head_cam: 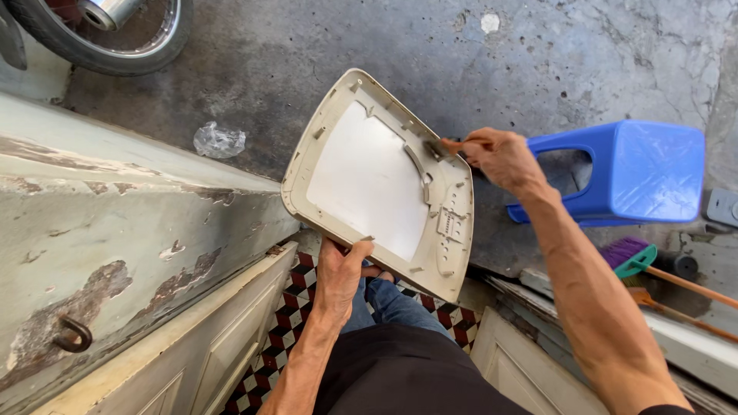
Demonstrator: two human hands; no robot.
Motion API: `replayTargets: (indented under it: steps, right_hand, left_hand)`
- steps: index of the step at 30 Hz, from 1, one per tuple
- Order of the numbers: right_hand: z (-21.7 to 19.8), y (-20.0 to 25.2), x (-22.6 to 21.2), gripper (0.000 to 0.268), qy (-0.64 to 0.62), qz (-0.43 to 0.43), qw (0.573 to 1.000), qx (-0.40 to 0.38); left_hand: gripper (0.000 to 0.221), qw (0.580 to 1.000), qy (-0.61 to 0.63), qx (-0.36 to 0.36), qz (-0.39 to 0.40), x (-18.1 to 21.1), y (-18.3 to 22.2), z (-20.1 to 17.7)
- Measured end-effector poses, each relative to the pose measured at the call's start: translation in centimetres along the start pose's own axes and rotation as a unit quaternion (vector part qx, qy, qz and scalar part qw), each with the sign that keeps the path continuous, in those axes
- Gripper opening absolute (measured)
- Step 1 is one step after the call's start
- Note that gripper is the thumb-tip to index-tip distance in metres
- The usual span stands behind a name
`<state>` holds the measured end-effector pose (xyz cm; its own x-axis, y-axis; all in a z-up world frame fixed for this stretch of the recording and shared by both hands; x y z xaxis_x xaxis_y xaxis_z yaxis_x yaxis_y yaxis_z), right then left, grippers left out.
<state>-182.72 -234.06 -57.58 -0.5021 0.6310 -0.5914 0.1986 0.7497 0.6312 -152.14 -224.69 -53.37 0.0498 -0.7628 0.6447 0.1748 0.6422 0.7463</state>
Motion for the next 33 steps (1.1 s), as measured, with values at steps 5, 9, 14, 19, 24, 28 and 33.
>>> replayTargets:
  steps: [5,9,14,19,24,28,33]
  right_hand:
    - [-0.6,-0.1,-0.2,0.024,-0.036,-0.125,0.990,0.055]
    - [1.9,-1.3,-1.5,0.024,0.150,-0.131,0.980,0.012]
    - [1.1,1.5,-0.8,0.027,-0.096,-0.040,0.989,0.105]
    - [7.3,2.9,-0.6,0.031,-0.225,0.030,0.968,0.107]
    - [9.8,-2.7,-2.3,0.033,-0.469,-0.062,0.875,0.103]
    - [9.1,-3.5,-2.9,0.033,-0.547,-0.062,0.830,0.085]
    - [10.6,-2.3,-5.3,0.031,-0.559,-0.063,0.824,0.071]
  left_hand:
    - [0.064,1.000,-0.024,0.007,0.006,-0.3,-0.6,0.3]
    - [0.058,0.998,-0.059,0.014,0.012,-0.4,-1.0,0.1]
    - [0.058,0.992,-0.109,0.047,0.036,0.3,-2.5,-1.1]
    - [0.056,0.902,-0.342,0.097,0.247,2.5,-4.5,-2.2]
    - [0.043,0.808,-0.455,0.166,0.336,5.6,-6.8,-2.9]
    - [0.022,0.714,-0.459,0.274,0.452,9.8,-9.8,-2.8]
    - [0.025,0.712,-0.378,0.262,0.530,13.5,-9.8,-2.5]
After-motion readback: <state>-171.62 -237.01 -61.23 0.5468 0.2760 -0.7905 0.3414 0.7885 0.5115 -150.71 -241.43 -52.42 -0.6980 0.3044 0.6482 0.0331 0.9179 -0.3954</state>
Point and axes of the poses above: each hand's wrist, its own y-axis away from the middle knuckle, its own z-axis out of the palm, x = y × z, the point moved 2 cm from there along -y, towards the middle knuckle, and after that the axes turned 7 degrees about -y, right-handed, at the moved point
